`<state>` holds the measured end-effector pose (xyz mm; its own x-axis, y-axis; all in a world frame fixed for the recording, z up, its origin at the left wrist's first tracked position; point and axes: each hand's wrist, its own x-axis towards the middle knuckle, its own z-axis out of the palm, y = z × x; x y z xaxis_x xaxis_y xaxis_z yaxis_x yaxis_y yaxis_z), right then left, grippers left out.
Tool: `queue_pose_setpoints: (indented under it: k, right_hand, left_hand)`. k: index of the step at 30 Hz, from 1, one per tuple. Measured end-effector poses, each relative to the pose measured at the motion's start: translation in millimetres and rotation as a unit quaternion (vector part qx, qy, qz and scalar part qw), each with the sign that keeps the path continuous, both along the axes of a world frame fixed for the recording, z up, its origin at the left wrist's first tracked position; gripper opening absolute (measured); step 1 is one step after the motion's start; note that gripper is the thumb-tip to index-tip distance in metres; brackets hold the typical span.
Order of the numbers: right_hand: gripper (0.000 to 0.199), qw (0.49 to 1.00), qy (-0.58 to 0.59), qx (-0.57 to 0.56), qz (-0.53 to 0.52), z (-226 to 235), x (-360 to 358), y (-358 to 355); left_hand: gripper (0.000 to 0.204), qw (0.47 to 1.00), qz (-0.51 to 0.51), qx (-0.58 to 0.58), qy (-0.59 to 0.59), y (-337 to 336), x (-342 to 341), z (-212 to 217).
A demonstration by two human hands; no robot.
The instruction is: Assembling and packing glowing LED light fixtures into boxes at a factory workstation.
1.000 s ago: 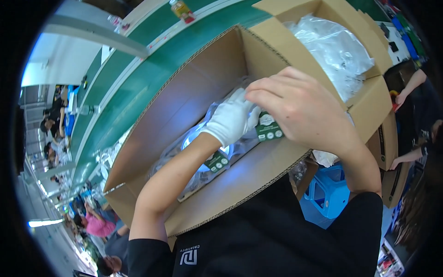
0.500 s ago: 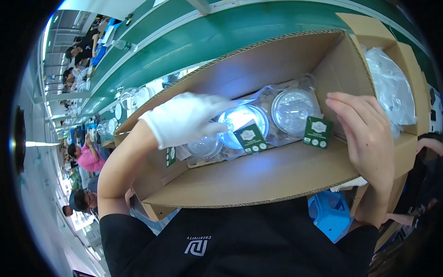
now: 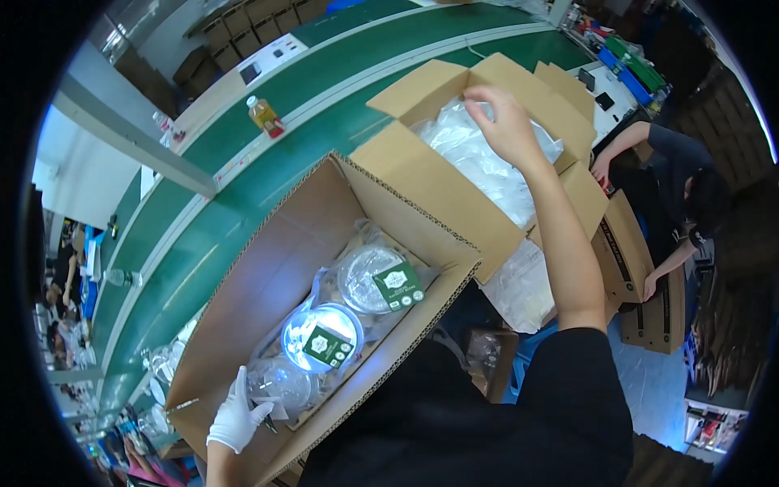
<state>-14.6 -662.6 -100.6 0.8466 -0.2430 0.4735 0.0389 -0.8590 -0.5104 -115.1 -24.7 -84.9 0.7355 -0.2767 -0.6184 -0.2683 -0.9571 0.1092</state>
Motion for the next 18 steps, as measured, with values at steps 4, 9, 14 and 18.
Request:
queue_pose_setpoints:
  k: [4,9,14,18]
  right_hand:
    - [0.054,0.951,0.262,-0.093,-0.138,-159,0,-109]
    - [0.051,0.906,0.406,-0.012,-0.115,-190,1,-92]
    - [0.056,0.941,0.164,-0.208,-0.211,-141,-8,-85]
    - [0.043,0.943,0.227,-0.127,-0.209,-203,-24,-122]
  left_hand:
    - [0.088,0.999,0.016,0.035,0.007,0,6,-8]
    - [0.083,0.999,-0.008,0.034,0.031,13,-5,-2]
    - [0.08,0.998,0.02,-0.053,0.016,-3,-6,5]
    - [0.067,0.999,-0.017,-0.05,0.003,-32,3,9]
